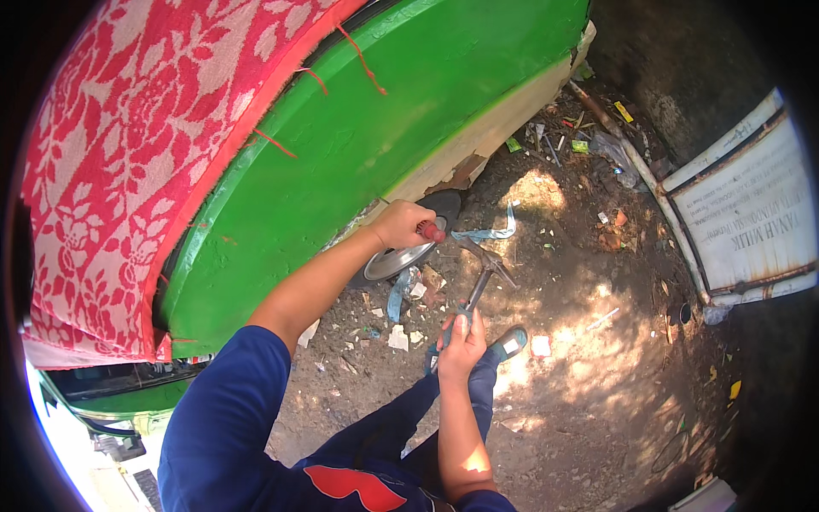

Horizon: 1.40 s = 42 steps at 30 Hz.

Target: The person uses a wrench and a screwdriver to work on a bolt or fastener on the underside of a green vehicle. They repeatedly tighten and loosen the fastener while adjusting their grip and tool positions.

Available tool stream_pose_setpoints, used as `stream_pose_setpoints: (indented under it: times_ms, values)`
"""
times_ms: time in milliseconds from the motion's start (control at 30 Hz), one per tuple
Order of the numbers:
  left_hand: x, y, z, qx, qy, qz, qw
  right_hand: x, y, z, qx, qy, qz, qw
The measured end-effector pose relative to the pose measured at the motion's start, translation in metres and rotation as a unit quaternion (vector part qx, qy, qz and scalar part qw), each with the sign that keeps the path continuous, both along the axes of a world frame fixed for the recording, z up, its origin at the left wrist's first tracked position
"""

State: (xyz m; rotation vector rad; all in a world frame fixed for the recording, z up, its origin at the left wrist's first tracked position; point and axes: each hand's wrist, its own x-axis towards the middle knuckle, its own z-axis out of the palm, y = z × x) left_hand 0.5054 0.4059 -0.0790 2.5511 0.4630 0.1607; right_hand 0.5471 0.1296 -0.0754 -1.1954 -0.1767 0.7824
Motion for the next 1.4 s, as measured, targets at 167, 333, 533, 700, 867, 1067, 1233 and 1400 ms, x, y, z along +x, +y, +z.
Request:
stream_pose_setpoints:
  times_ms: [167, 333, 533, 700, 867, 1067, 1233, 1400]
  values:
    - [-0.004, -0.001, 0.003, 0.006, -0.036, -0.001, 0.999, 0.001, 0.001, 0.004, -0.036, 0.038, 0.021, 0.998]
    - [-0.001, 0.002, 0.002, 0.011, -0.057, -0.001, 0.998, 0.005, 0.0, 0.002, -0.041, 0.035, 0.029, 0.998]
    - [0.009, 0.005, 0.0, 0.019, -0.043, -0.01, 0.999, 0.003, -0.004, -0.005, -0.035, 0.028, 0.029, 0.999]
    - [0.016, 0.001, -0.004, 0.02, -0.012, -0.004, 1.0, 0.004, -0.002, -0.009, -0.038, 0.022, 0.019, 0.999]
    - [0.024, -0.003, -0.005, 0.047, 0.016, 0.009, 0.999, 0.012, -0.001, -0.011, -0.052, 0.054, -0.009, 0.997]
    - [0.031, 0.001, -0.004, 0.037, -0.004, 0.029, 0.999, 0.03, 0.019, 0.003, -0.08, 0.056, 0.01, 0.995]
    - [0.036, 0.003, 0.0, 0.037, -0.016, 0.036, 0.999, 0.053, 0.022, 0.009, 0.008, 0.045, -0.039, 0.998]
    - [0.042, 0.006, -0.005, 0.039, 0.014, 0.05, 0.998, 0.054, 0.021, 0.01, -0.046, 0.028, 0.021, 0.998]
